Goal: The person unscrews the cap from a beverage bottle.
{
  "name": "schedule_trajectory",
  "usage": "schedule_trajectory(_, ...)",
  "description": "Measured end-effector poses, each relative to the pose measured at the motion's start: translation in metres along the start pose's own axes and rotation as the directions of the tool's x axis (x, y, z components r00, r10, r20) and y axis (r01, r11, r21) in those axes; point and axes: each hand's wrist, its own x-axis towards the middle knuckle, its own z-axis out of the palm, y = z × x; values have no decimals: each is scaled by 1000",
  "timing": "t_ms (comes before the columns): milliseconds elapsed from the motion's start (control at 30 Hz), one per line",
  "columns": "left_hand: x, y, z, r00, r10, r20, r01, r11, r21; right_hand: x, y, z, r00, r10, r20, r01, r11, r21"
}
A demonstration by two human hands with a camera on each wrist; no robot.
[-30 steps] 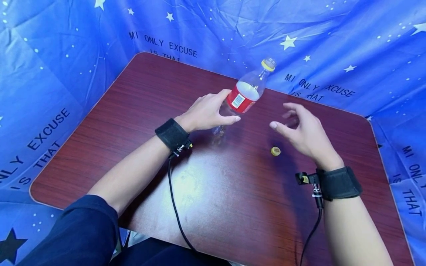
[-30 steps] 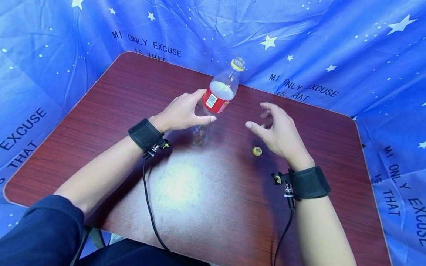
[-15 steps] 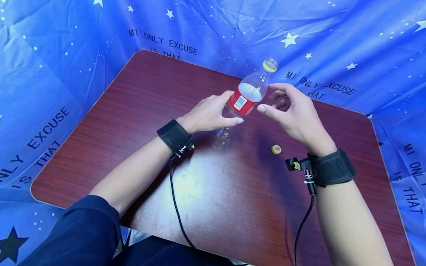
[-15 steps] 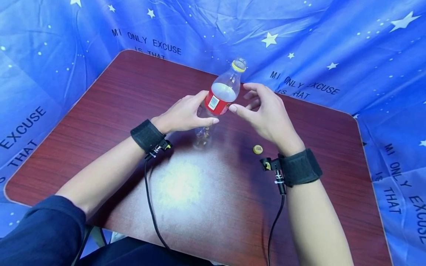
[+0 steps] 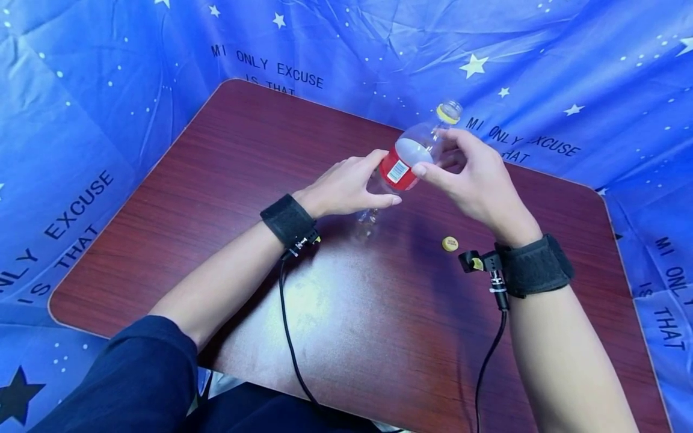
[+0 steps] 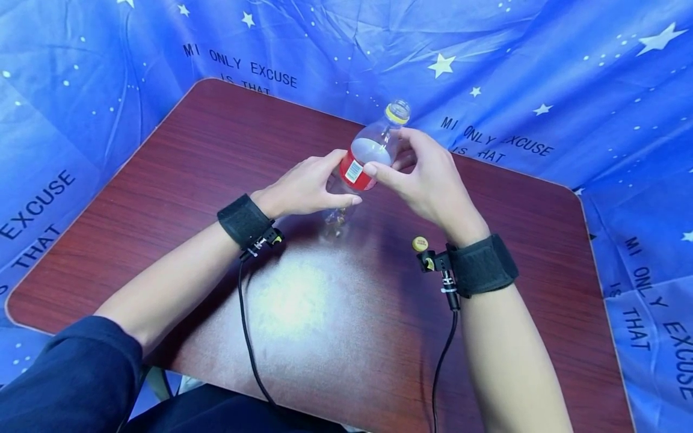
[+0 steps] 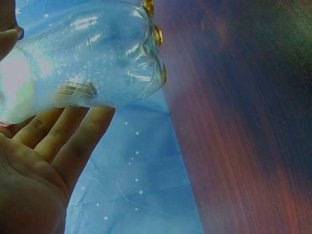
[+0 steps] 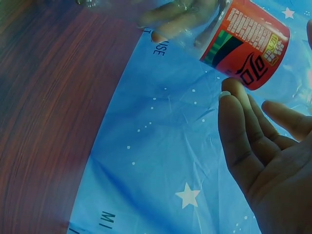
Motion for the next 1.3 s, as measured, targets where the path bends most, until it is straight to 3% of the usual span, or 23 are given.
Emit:
schedule_trajectory(267,-1,-1,3,1000,3,0,-3,1000,-7,3,-2,3,1000,1,-1,-2,1000,-21)
schedule_trajectory(567,-1,-5,2,998,-44,46,44,999,2,6,-5,4,999,-25,-23,24,999,-35)
schedule_trajectory(900,0,-9,2,992,-118,54,116,992,44,9,-9,4,999,-28,-20,27,998,-58)
schedule_trajectory(1300,1,-10,7,992,-119,31,117,991,58,13,-12,3,999,-38,2,38,997,-71)
